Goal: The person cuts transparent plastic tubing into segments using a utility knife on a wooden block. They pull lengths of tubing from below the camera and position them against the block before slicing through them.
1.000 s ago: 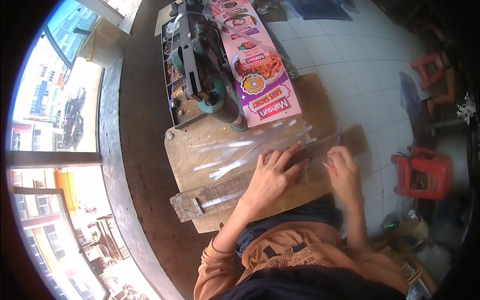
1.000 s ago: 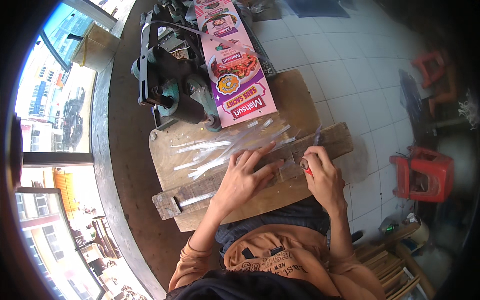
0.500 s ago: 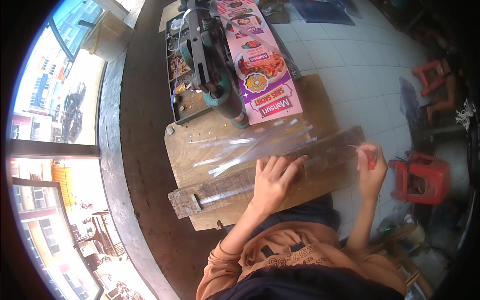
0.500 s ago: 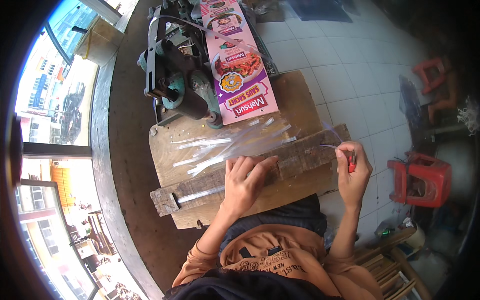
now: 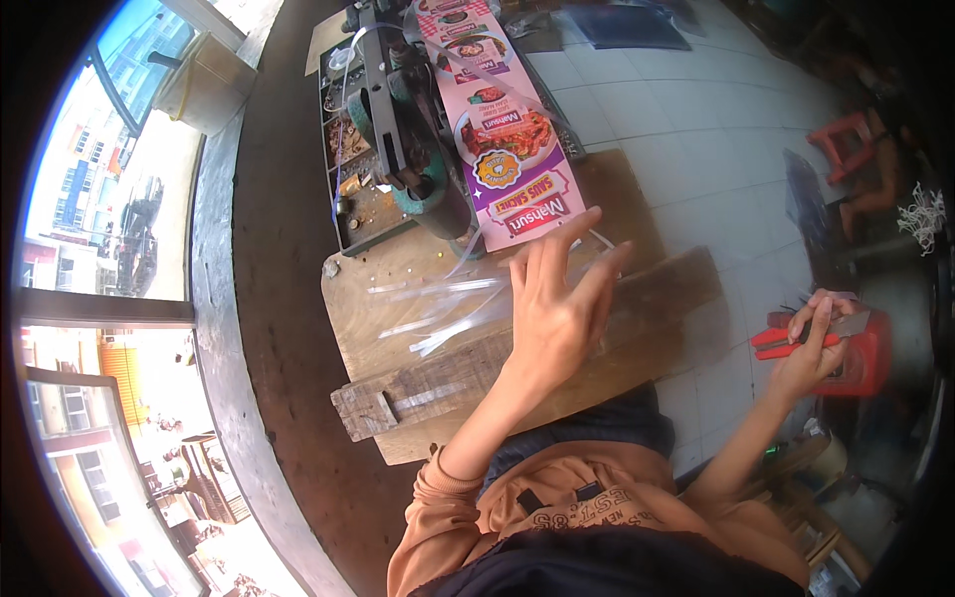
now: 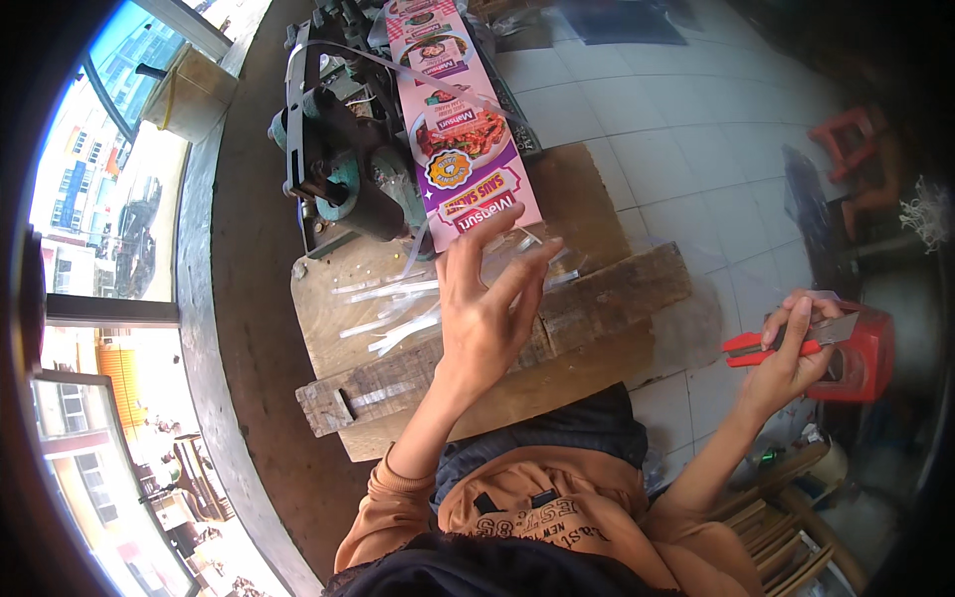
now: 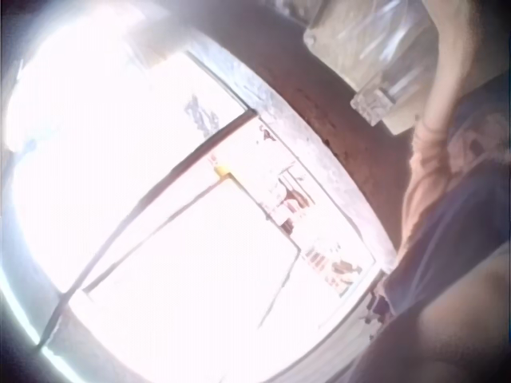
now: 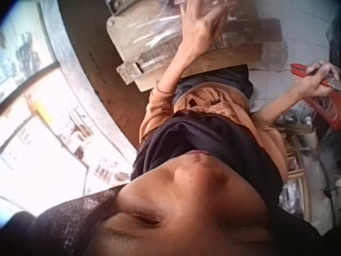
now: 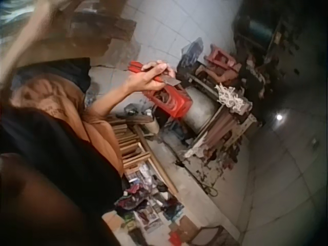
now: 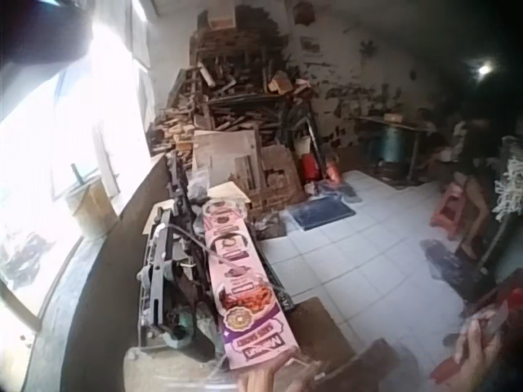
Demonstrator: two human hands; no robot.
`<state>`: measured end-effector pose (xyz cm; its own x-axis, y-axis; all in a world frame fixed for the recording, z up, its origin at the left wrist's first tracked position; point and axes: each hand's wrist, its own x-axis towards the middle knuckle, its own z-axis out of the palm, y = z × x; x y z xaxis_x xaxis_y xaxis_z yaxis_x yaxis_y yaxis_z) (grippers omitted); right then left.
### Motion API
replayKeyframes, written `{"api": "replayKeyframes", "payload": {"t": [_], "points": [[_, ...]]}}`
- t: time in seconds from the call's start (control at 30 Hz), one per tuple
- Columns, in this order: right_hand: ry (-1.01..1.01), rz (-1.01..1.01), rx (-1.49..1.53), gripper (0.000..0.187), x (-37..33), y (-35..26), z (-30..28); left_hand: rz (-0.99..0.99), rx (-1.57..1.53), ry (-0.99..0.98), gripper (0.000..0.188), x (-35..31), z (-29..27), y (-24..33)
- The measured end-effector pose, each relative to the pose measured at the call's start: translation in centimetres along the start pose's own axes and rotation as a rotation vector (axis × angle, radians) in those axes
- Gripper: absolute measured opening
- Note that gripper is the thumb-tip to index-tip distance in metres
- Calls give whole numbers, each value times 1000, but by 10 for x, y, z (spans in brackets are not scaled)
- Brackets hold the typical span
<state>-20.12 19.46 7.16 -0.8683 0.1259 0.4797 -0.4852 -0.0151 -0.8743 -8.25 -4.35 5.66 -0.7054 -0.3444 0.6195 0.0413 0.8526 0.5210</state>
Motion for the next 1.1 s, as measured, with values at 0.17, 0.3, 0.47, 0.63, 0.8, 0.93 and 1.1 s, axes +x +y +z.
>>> {"api": "replayKeyframes", "payload": {"t": [0.17,0.3,0.47,0.63,0.8,0.93,1.1], "points": [[77,-24,-51,10,6,-5,-25,-56,20,-135,32,-58,3,2],[156,-53,7,11,8,-12,-36,-37,32,-222,30,-86,-14,11],[300,-147,17,11,16,-30,-64,127,121,-347,28,-115,-19,23],[421,-248,37,13,29,-37,-105,145,211,-468,39,-132,-24,37],[529,-265,58,14,38,-38,-136,137,288,-557,39,-141,-27,34],[558,-247,55,13,39,-25,-146,140,303,-542,37,-133,-26,31],[567,-140,23,11,43,-4,-140,132,283,-541,30,-116,-21,30]]}}
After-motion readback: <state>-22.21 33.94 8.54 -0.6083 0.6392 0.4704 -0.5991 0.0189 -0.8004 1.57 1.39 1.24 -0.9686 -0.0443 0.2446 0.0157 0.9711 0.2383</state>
